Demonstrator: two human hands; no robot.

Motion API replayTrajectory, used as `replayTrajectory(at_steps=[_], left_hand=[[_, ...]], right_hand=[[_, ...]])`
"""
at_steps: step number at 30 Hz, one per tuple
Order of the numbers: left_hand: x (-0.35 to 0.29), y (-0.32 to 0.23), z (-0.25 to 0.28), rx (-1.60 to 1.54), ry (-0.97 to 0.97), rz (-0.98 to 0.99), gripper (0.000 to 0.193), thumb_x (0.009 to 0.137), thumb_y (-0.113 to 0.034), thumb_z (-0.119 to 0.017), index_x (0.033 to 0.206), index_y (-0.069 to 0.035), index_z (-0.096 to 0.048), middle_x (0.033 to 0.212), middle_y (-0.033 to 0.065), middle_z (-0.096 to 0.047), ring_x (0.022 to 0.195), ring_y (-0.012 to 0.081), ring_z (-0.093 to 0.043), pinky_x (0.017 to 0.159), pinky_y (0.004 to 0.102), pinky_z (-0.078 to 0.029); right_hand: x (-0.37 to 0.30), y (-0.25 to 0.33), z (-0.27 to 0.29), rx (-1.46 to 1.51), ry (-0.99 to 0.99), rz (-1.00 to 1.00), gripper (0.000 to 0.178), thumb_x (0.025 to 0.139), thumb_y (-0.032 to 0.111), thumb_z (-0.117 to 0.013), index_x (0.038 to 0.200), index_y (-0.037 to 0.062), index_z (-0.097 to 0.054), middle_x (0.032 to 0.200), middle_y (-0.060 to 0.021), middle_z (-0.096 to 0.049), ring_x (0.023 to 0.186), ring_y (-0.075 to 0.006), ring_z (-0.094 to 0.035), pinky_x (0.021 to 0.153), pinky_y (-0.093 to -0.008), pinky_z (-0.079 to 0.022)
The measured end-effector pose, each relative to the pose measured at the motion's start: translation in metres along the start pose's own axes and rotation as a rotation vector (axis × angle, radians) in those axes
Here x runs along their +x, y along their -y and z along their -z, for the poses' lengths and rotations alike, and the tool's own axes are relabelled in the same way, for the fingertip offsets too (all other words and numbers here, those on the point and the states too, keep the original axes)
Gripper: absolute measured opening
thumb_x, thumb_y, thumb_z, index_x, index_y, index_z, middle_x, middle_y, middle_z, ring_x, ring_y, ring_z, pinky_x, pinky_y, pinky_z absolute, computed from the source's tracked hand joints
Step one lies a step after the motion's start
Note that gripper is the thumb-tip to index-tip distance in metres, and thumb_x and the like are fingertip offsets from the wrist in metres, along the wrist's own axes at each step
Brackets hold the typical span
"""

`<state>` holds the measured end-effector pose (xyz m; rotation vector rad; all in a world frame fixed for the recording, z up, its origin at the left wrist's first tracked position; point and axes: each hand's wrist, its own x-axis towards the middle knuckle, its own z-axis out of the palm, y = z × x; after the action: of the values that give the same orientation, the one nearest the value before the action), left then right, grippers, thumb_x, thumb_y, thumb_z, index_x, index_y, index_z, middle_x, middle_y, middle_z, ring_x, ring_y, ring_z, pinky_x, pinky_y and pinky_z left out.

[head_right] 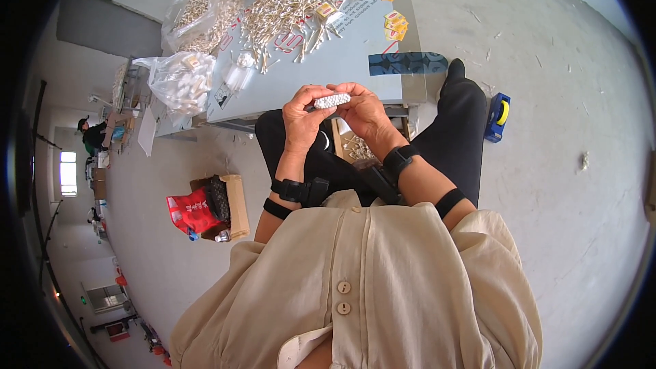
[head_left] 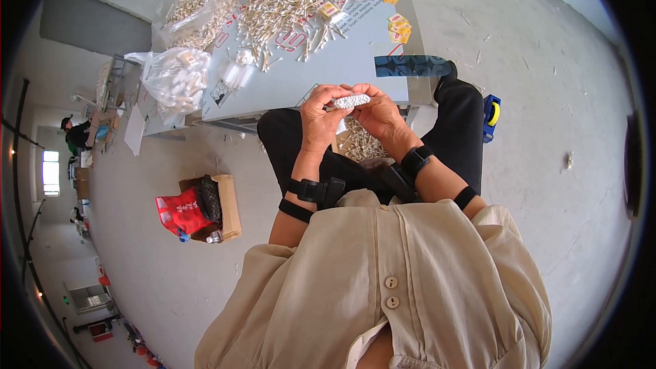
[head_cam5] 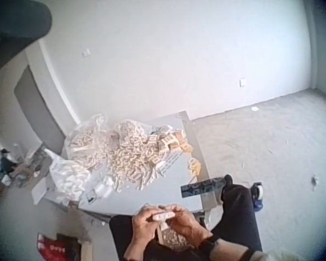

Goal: Manually bundling cotton swabs together with elastic bands.

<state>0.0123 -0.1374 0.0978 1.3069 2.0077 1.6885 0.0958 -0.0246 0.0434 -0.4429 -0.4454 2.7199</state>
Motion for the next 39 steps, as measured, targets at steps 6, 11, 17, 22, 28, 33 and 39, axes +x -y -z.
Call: replayTrajectory(at_steps=[6,11,17,22,28,33,39], left_hand=[[-0.001,-0.006,-0.01,-0.171,0.033,0.038,0.03,0.072,0.01,-0.069,0.099,-0.004,-0.069,0.101,0.0042,-0.064,0.094,0.013,-0.061,0.083,0.0242,-0.05],[-0.001,0.001,-0.002,-0.127,-0.072,-0.012,0.031,0.072,0.011,-0.07,0.101,-0.002,-0.068,0.103,0.0047,-0.064,0.096,0.0131,-0.06,0.084,0.0252,-0.05],[-0.001,0.007,0.003,-0.153,-0.211,-0.008,0.032,0.072,0.013,-0.069,0.1,0.0,-0.067,0.104,0.006,-0.064,0.096,0.0139,-0.06,0.083,0.0257,-0.051],[0.0,0.006,0.004,-0.045,-0.236,-0.006,0.032,0.071,0.014,-0.069,0.1,0.0,-0.067,0.104,0.0059,-0.063,0.096,0.0146,-0.06,0.083,0.0262,-0.051],[0.0,0.006,0.005,-0.058,-0.237,-0.029,0.031,0.072,0.014,-0.069,0.1,-0.001,-0.067,0.103,0.0055,-0.063,0.096,0.0141,-0.06,0.082,0.0261,-0.052],[0.002,0.006,0.007,-0.025,-0.241,-0.053,0.032,0.072,0.013,-0.069,0.1,-0.001,-0.067,0.103,0.0057,-0.063,0.096,0.0144,-0.06,0.082,0.0263,-0.051],[0.002,0.003,0.012,0.001,-0.242,-0.061,0.032,0.072,0.013,-0.069,0.1,-0.001,-0.067,0.103,0.0057,-0.063,0.096,0.0145,-0.06,0.083,0.0264,-0.051]], right_hand=[[0.004,-0.001,0.003,-0.021,0.048,0.014,0.028,0.081,-0.015,-0.049,0.099,0.0015,-0.062,0.107,-0.0121,-0.062,0.098,-0.0246,-0.061,0.087,-0.0379,-0.051],[-0.007,0.004,-0.019,-0.193,-0.127,0.083,0.034,0.079,-0.012,-0.055,0.108,0.0028,-0.062,0.1,-0.0075,-0.062,0.085,-0.0174,-0.061,0.074,-0.0275,-0.05],[-0.015,0.013,-0.024,-0.234,-0.079,0.095,0.033,0.08,-0.006,-0.061,0.111,0.0054,-0.064,0.088,-0.0004,-0.064,0.076,-0.0092,-0.058,0.065,-0.0223,-0.046],[-0.014,0.008,-0.033,-0.249,0.009,0.07,0.026,0.082,0.004,-0.068,0.107,0.0083,-0.066,0.083,0.0023,-0.066,0.073,-0.0064,-0.057,0.064,-0.0218,-0.045],[-0.013,0.005,-0.037,-0.286,0.003,0.073,0.023,0.083,0.004,-0.068,0.105,0.0085,-0.067,0.085,0.0019,-0.067,0.076,-0.0064,-0.059,0.064,-0.0216,-0.045],[-0.012,0.004,-0.04,-0.278,0.021,0.079,0.022,0.083,0.004,-0.068,0.105,0.0084,-0.067,0.082,0.0029,-0.065,0.073,-0.0061,-0.057,0.063,-0.0215,-0.045],[-0.013,0.004,-0.046,-0.27,0.02,0.072,0.019,0.084,0.004,-0.067,0.102,0.0082,-0.068,0.079,0.0036,-0.063,0.069,-0.0057,-0.054,0.063,-0.0213,-0.045]])
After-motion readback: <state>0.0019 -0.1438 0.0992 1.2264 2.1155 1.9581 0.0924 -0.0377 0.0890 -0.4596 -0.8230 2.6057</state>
